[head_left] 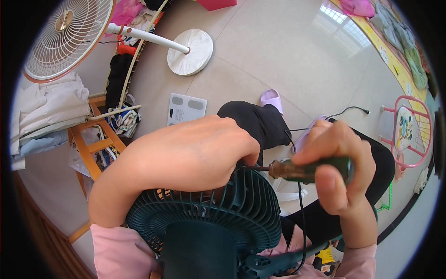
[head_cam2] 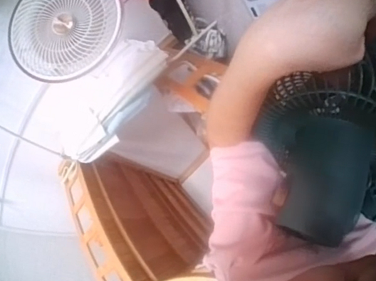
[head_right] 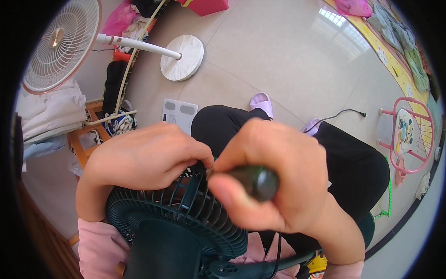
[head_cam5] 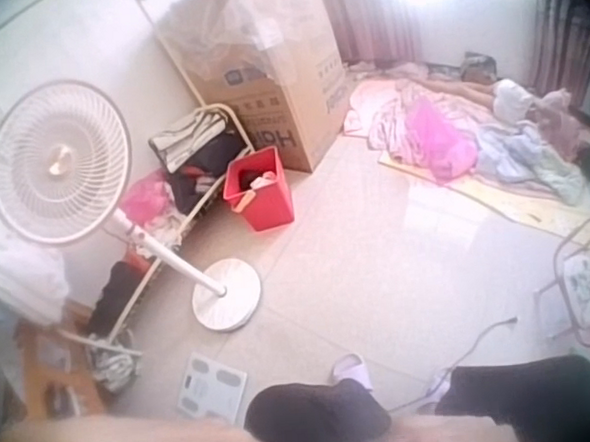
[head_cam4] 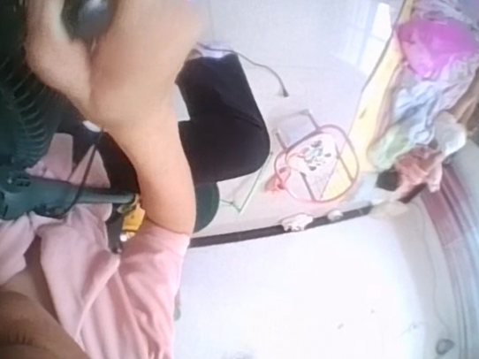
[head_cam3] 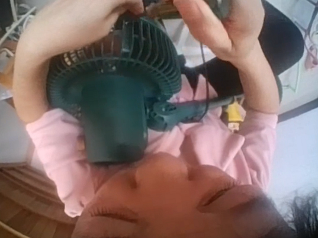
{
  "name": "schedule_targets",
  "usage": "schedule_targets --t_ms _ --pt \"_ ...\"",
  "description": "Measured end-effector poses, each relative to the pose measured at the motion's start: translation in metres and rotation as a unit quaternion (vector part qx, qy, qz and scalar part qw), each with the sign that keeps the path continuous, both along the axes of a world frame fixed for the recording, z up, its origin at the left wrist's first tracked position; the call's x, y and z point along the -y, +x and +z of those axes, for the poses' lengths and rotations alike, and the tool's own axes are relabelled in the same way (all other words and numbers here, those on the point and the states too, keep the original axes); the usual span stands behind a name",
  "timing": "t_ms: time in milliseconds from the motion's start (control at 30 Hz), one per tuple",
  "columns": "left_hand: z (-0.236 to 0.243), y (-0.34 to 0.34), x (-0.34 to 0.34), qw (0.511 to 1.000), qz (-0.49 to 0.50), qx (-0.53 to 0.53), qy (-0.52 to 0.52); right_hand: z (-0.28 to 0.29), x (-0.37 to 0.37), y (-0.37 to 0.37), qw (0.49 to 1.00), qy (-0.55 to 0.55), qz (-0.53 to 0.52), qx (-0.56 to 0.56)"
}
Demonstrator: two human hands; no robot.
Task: The person uses a screwdriver to tighten a screw on the motor housing of a green fan, then picks up and handles a second white fan.
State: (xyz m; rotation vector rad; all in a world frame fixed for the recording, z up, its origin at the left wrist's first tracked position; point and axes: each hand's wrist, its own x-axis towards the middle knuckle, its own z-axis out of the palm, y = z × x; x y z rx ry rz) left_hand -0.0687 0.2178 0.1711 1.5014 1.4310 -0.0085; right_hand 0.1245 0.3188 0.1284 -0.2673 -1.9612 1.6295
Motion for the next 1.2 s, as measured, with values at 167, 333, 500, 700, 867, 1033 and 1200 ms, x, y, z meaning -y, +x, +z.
schedule_targets --t_ms 167,333,500,700,867,1033,1200 --pt "-0.011 -0.004 0.005 0.998 0.01 0.056 0.034 0.002 -0.002 -0.001 0.996 0.068 0.062 -0.021" --pt "0.0 -0.001 -0.017 0.994 -0.038 0.034 -0.095 0.001 -0.02 -0.016 0.985 -0.082 0.106 0.106" --pt "-0.017 -0.004 -0.005 0.995 0.003 0.084 -0.053 -0.013 -0.031 -0.027 0.969 -0.182 0.128 0.103" --pt "-0.016 -0.005 -0.012 0.99 0.006 0.078 -0.121 -0.044 -0.025 -0.018 0.945 -0.303 0.11 0.056" --pt "-0.018 -0.007 -0.012 0.988 -0.004 0.092 -0.128 -0.052 -0.019 -0.014 0.937 -0.338 0.074 0.041" --pt "-0.022 -0.009 -0.008 0.988 -0.002 0.107 -0.112 -0.044 -0.021 -0.014 0.953 -0.288 0.096 0.025" --pt "-0.025 -0.01 -0.004 0.988 0.02 0.131 -0.074 -0.016 -0.02 -0.023 0.987 -0.04 0.148 -0.044"
